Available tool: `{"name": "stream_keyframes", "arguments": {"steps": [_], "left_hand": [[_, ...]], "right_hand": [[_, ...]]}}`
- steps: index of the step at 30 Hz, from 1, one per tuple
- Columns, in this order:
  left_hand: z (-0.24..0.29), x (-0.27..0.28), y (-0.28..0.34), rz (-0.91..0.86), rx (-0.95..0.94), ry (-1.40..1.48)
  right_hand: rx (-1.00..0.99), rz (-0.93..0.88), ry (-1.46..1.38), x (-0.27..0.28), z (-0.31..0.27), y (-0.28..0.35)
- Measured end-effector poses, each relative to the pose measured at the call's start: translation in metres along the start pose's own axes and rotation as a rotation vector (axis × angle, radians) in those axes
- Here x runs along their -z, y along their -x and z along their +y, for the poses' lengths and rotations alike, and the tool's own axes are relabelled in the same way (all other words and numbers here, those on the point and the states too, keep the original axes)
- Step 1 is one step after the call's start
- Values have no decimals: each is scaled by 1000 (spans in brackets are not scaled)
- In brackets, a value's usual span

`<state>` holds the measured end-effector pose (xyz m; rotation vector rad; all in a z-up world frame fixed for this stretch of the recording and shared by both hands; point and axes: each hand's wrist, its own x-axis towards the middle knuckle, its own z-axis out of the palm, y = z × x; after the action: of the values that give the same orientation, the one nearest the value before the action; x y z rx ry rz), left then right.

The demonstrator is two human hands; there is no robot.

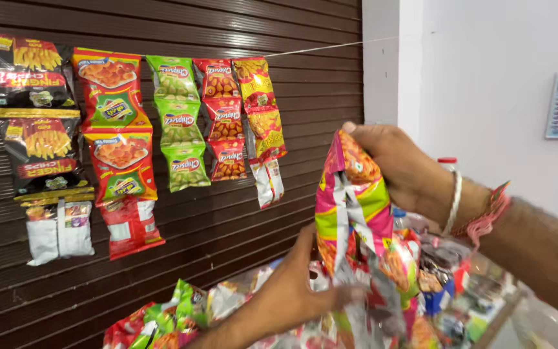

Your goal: The person picks up various snack packets from a glass counter and a chair, then hangs them one by one on a string stretched across a brown shutter. The person handles multiple snack types and adjusts their positions on the string.

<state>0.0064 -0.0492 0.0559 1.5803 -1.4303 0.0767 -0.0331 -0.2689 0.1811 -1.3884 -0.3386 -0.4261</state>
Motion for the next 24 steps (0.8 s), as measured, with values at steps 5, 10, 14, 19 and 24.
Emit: {"name": "stream_keyframes", "arguments": {"steps": [5,10,14,19,24], "left_hand": [[-37,15,-58,198,27,-126],[-65,54,-99,416,-1,-428],[-73,91,-121,581,-21,-441],[-72,139,-134,687,-204,-785],[-70,179,-142,701,-402,-917]], "right_hand": [[114,-7,95,36,-21,-38],[133,-2,83,58,-27,-80],[194,-32,82,68,-24,-111],[204,3,76,61,-16,-154],[270,14,67,46,-21,-193]]}}
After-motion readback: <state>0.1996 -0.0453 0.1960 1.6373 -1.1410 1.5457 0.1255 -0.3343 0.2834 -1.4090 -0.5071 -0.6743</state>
